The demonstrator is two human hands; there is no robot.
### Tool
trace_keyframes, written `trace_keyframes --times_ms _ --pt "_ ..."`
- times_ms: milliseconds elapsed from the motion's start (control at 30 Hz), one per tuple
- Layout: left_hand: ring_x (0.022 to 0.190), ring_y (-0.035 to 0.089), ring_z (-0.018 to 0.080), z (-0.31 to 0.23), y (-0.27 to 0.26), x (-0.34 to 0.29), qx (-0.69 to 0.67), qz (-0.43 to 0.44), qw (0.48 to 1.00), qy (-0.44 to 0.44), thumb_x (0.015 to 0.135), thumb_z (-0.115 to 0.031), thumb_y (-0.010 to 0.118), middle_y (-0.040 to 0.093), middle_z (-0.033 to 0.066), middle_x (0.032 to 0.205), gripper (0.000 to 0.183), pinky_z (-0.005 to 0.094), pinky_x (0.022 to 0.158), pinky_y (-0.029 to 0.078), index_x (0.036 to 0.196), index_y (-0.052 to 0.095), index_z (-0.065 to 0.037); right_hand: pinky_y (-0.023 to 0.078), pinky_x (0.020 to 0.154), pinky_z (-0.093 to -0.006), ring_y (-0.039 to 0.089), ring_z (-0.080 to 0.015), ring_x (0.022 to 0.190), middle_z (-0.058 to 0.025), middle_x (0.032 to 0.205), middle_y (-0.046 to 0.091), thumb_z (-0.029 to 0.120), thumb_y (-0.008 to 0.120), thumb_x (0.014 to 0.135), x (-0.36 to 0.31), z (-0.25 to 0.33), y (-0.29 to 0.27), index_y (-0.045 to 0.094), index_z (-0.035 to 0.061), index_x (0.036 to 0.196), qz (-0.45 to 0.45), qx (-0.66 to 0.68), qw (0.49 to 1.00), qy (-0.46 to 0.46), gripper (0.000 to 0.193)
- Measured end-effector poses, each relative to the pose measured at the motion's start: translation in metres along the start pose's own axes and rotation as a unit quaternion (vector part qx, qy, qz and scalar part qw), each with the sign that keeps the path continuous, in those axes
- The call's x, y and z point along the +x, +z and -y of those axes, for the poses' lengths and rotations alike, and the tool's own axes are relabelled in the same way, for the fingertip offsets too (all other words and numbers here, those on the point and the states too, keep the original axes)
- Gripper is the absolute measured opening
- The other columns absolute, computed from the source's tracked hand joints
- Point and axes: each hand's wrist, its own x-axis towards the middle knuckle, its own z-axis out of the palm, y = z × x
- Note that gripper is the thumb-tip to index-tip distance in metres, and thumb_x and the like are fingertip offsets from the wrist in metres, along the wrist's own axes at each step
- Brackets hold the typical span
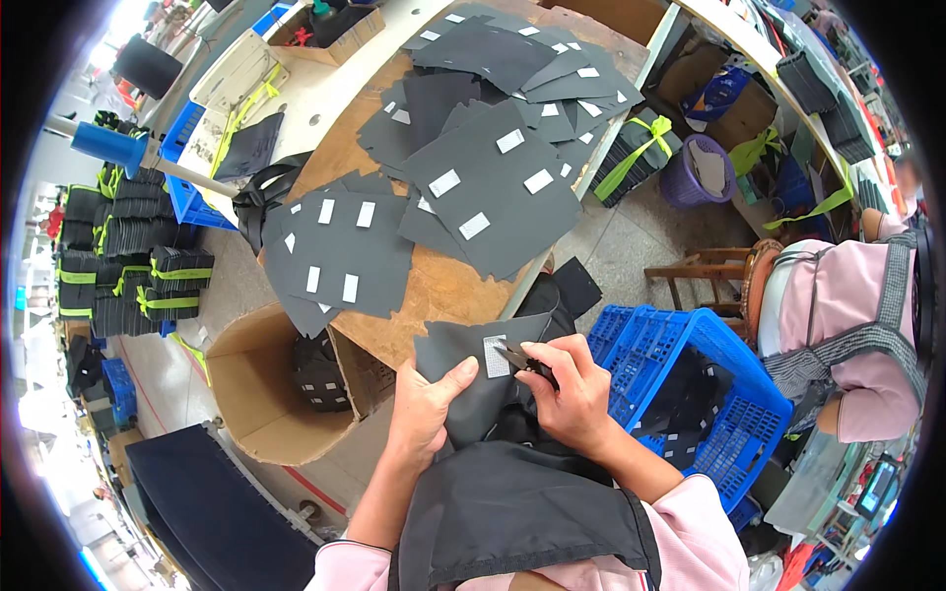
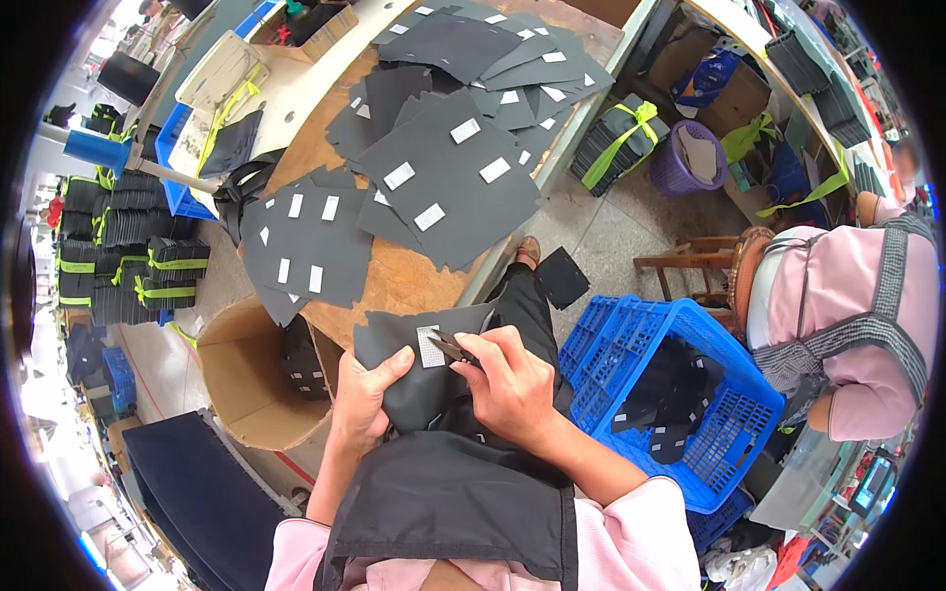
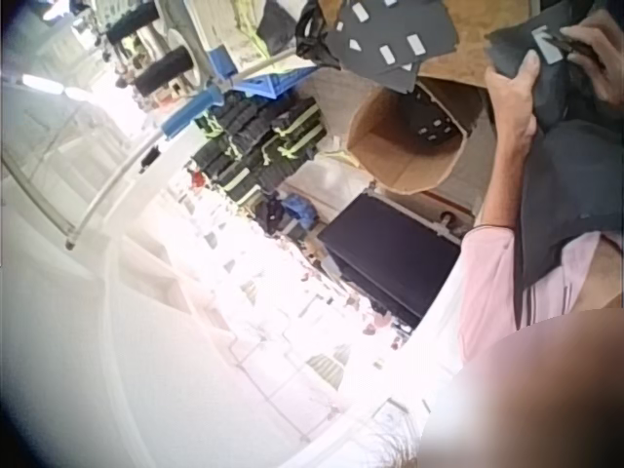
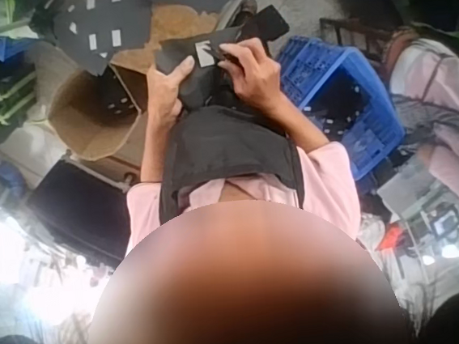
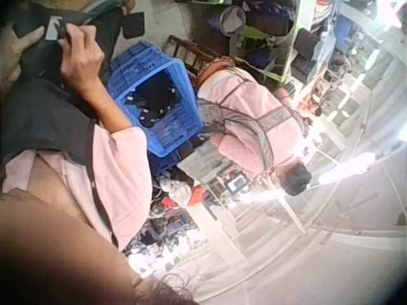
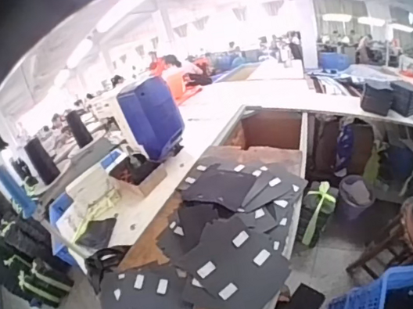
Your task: The recorder is using scissors to trim or prepare individual fabric patches from a stack on a workbench in a factory setting.
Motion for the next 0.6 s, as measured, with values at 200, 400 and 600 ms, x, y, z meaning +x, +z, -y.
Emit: trace_keyframes --times_ms 200,400,600 --pt "0.081 0.061 0.0135 0.0021 -0.0001 0.0014 -0.007 -0.016 1.0 0.005 0.079 -0.005 0.068 0.063 0.0072 0.092 0.026 0.027 0.074 0.05 0.102 0.058 0.002 0.046 0.049 -0.0293 0.057 -0.0239 0.061 -0.0117 0.08 0.056 0.004 0.073 0.067 -0.0058 -0.0035 -0.0001 0.06 0.0029 0.099 -0.014 -0.035 0.999 -0.014 0.035" --pt "0.081 0.061 0.0134 0.0002 -0.0005 0.0033 -0.002 -0.011 1.0 -0.007 0.079 -0.006 0.068 0.063 0.0068 0.092 0.025 0.0266 0.074 0.05 0.101 0.058 0.001 0.048 0.053 -0.0303 0.057 -0.0247 0.063 -0.0122 0.079 0.057 0.003 0.074 0.066 -0.0017 -0.0035 0.0001 0.06 0.0023 0.099 -0.007 -0.009 1.0 -0.003 0.036" --pt "0.081 0.061 0.0133 0.0028 0.0001 0.0043 0.015 -0.011 1.0 -0.009 0.08 -0.005 0.067 0.063 0.0069 0.093 0.023 0.0268 0.074 0.05 0.101 0.058 0.001 0.049 0.055 -0.0302 0.058 -0.0255 0.063 -0.0118 0.079 0.056 0.003 0.073 0.067 -0.0029 -0.0045 0.0027 0.06 0.0018 0.099 -0.004 -0.025 1.0 -0.001 0.035"
